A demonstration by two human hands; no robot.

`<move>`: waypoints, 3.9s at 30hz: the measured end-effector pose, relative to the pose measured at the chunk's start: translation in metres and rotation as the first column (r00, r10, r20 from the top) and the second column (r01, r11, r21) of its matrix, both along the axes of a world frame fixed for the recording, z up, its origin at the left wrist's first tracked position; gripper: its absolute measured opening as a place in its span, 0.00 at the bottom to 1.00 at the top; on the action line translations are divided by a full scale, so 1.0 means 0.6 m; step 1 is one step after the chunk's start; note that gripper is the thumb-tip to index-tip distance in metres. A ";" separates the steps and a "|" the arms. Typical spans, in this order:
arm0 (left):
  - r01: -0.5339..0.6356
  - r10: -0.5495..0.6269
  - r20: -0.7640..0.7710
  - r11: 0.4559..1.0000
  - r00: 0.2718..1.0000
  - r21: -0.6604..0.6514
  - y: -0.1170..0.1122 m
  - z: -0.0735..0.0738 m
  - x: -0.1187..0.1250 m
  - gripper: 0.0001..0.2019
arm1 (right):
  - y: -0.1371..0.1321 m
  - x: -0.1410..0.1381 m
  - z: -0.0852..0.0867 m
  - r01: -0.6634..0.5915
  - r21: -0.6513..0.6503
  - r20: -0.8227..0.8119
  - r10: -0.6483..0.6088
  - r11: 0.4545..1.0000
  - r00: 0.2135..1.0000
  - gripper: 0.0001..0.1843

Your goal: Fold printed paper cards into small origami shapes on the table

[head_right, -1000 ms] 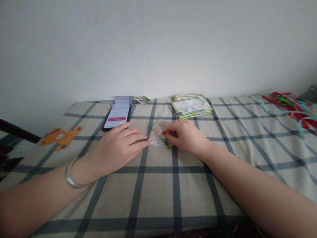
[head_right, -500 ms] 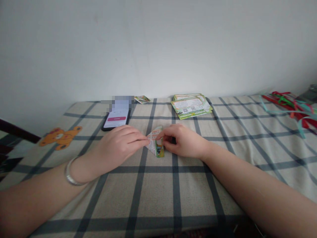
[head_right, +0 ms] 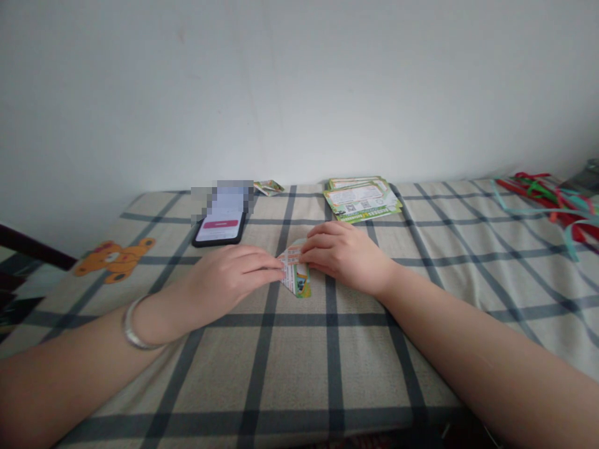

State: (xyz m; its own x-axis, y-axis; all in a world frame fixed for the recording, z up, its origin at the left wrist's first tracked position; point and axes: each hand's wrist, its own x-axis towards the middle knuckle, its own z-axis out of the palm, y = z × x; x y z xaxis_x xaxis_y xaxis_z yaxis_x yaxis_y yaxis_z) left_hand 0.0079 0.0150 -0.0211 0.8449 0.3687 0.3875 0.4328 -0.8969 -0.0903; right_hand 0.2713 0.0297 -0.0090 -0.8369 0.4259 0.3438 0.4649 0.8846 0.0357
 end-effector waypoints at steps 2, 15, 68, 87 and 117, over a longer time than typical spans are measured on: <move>0.005 -0.005 -0.002 1.000 1.000 -0.011 0.000 -0.002 -0.001 0.12 | -0.003 -0.002 0.001 -0.021 0.033 0.049 0.020 0.999 0.999 0.14; 0.026 -0.025 0.057 0.999 0.998 -0.024 0.002 -0.004 -0.001 0.11 | -0.001 -0.003 0.005 -0.037 0.041 0.072 0.034 0.998 0.997 0.15; -0.100 0.102 0.005 0.988 0.995 -0.117 -0.001 -0.001 0.016 0.08 | -0.036 -0.041 -0.001 0.190 -0.115 0.006 -0.191 0.975 0.982 0.11; -0.173 0.176 0.015 0.981 0.984 -0.091 -0.005 0.003 0.022 0.09 | -0.034 -0.047 -0.005 0.326 -0.283 -0.058 -0.355 0.902 0.933 0.12; -0.156 0.221 0.232 0.950 0.947 -0.270 0.013 -0.016 0.021 0.04 | -0.029 -0.052 -0.010 0.412 -0.330 -0.102 -0.466 0.849 0.879 0.07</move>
